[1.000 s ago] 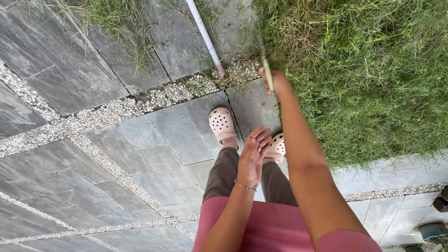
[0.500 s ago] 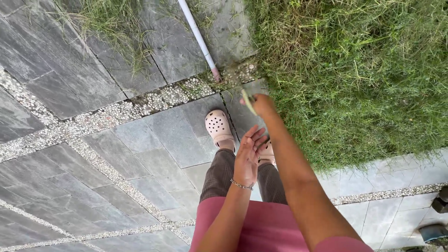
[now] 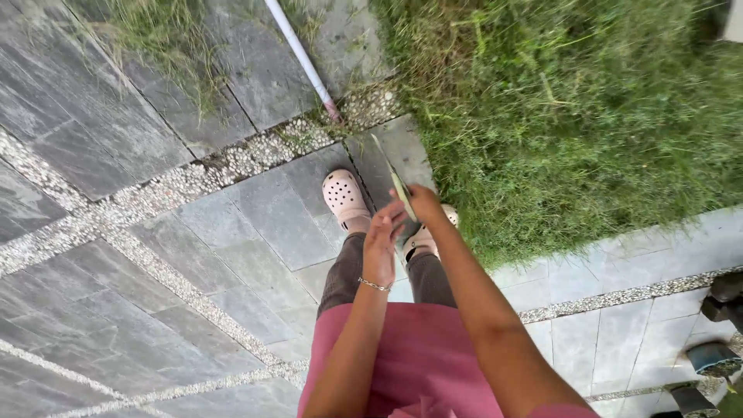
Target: The recorder uses gardening shears to trim grass along the edge of a paved walkway and then sweeps the clippings.
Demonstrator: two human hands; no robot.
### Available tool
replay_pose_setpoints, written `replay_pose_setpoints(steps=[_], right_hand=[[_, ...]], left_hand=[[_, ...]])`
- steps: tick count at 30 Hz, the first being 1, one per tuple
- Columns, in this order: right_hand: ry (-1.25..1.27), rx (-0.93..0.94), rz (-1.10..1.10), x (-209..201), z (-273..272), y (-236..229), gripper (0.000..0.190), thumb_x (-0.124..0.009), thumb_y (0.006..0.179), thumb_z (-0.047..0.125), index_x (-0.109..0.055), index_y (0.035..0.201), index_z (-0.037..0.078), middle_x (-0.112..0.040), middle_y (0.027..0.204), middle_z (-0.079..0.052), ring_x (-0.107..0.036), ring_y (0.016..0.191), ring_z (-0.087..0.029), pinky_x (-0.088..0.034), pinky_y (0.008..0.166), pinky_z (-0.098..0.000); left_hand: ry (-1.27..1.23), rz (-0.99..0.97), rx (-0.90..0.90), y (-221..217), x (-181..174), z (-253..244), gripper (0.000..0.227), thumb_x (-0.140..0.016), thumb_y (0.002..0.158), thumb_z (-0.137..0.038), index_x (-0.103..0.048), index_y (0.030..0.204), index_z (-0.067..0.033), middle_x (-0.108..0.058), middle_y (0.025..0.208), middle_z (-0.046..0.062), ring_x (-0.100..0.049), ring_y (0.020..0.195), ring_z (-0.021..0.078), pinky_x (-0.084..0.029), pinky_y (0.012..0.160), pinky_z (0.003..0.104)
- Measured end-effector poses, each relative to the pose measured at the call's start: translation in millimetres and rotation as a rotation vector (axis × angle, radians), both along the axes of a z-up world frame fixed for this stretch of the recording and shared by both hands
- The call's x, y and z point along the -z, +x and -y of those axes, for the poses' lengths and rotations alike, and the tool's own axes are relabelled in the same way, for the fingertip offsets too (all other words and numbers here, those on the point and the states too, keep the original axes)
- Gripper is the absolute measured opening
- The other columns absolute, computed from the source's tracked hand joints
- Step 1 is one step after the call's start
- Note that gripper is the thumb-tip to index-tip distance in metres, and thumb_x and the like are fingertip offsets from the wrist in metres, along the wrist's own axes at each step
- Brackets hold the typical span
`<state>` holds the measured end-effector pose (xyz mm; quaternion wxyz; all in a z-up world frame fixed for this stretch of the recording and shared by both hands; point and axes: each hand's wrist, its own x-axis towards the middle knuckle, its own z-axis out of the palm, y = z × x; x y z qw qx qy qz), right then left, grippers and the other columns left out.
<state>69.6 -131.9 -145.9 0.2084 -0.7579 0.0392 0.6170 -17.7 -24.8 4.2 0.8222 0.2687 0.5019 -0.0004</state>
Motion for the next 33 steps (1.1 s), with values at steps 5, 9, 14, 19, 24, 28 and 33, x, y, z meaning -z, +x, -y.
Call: replay_pose_setpoints(steps=[5, 9, 14, 19, 24, 28, 33], right_hand=[[0.049, 0.3, 0.195, -67, 72, -25, 0.051, -0.07, 0.088, 0.056, -0.073, 0.101, 0.007, -0.072, 0.082, -0.01, -0.066, 0.075, -0.022, -0.052, 0.071, -0.0387], [-0.004, 0.47, 0.306, -123, 104, -35, 0.048, -0.071, 0.088, 0.051, -0.073, 0.097, 0.004, -0.07, 0.081, -0.009, -0.065, 0.072, -0.019, -0.051, 0.068, -0.0375], [-0.123, 0.535, 0.223, -208, 97, -24, 0.051, -0.073, 0.091, 0.05, -0.07, 0.089, 0.0, -0.064, 0.069, -0.009, -0.059, 0.061, -0.019, -0.048, 0.059, -0.0369], [-0.019, 0.845, 0.127, -284, 72, -4, 0.043, -0.075, 0.089, 0.043, -0.071, 0.088, 0.001, -0.059, 0.064, -0.005, -0.052, 0.054, -0.014, -0.042, 0.051, -0.0332], [-0.029, 0.972, 0.18, -335, 66, 22, 0.037, -0.075, 0.088, 0.04, -0.073, 0.098, 0.004, -0.06, 0.064, -0.002, -0.052, 0.054, -0.011, -0.042, 0.051, -0.0282], [0.02, 1.153, 0.175, -348, 75, 35, 0.038, -0.075, 0.089, 0.04, -0.072, 0.103, 0.005, -0.056, 0.065, 0.0, -0.05, 0.054, -0.01, -0.04, 0.05, -0.0277], [-0.001, 1.173, 0.155, -358, 75, 72, 0.04, -0.075, 0.089, 0.042, -0.072, 0.1, 0.003, -0.056, 0.065, 0.0, -0.05, 0.054, -0.012, -0.039, 0.049, -0.0285]], left_hand=[[0.052, -0.065, 0.064, -32, -8, 29, 0.029, -0.061, 0.106, -0.034, -0.066, 0.103, -0.0054, -0.074, 0.116, 0.007, -0.06, 0.107, 0.0143, -0.046, 0.102, 0.032], [0.059, -0.044, 0.121, -21, -43, 39, 0.032, -0.063, 0.106, -0.031, -0.071, 0.094, -0.0024, -0.073, 0.097, 0.006, -0.056, 0.093, 0.0134, -0.045, 0.091, 0.031], [0.053, 0.017, 0.193, 23, -127, 15, 0.021, -0.065, 0.102, -0.025, -0.066, 0.098, -0.0046, -0.069, 0.093, 0.001, -0.065, 0.096, 0.0133, -0.048, 0.092, 0.029], [0.142, 0.069, 0.331, 36, -186, -19, 0.019, -0.065, 0.1, -0.02, -0.068, 0.106, -0.0021, -0.07, 0.093, 0.003, -0.065, 0.089, 0.0137, -0.052, 0.087, 0.028], [0.078, 0.039, 0.52, 55, -236, -60, 0.026, -0.054, 0.108, -0.022, -0.07, 0.11, -0.0012, -0.068, 0.088, 0.007, -0.065, 0.082, 0.0151, -0.05, 0.077, 0.03], [0.158, 0.113, 0.574, 89, -258, -71, 0.028, -0.049, 0.107, -0.021, -0.067, 0.117, -0.0028, -0.07, 0.091, 0.006, -0.069, 0.087, 0.0149, -0.056, 0.085, 0.032], [0.211, 0.125, 0.733, 139, -267, -64, 0.032, -0.05, 0.105, -0.019, -0.061, 0.131, -0.0038, -0.073, 0.118, 0.009, -0.065, 0.104, 0.0141, -0.051, 0.097, 0.029]])
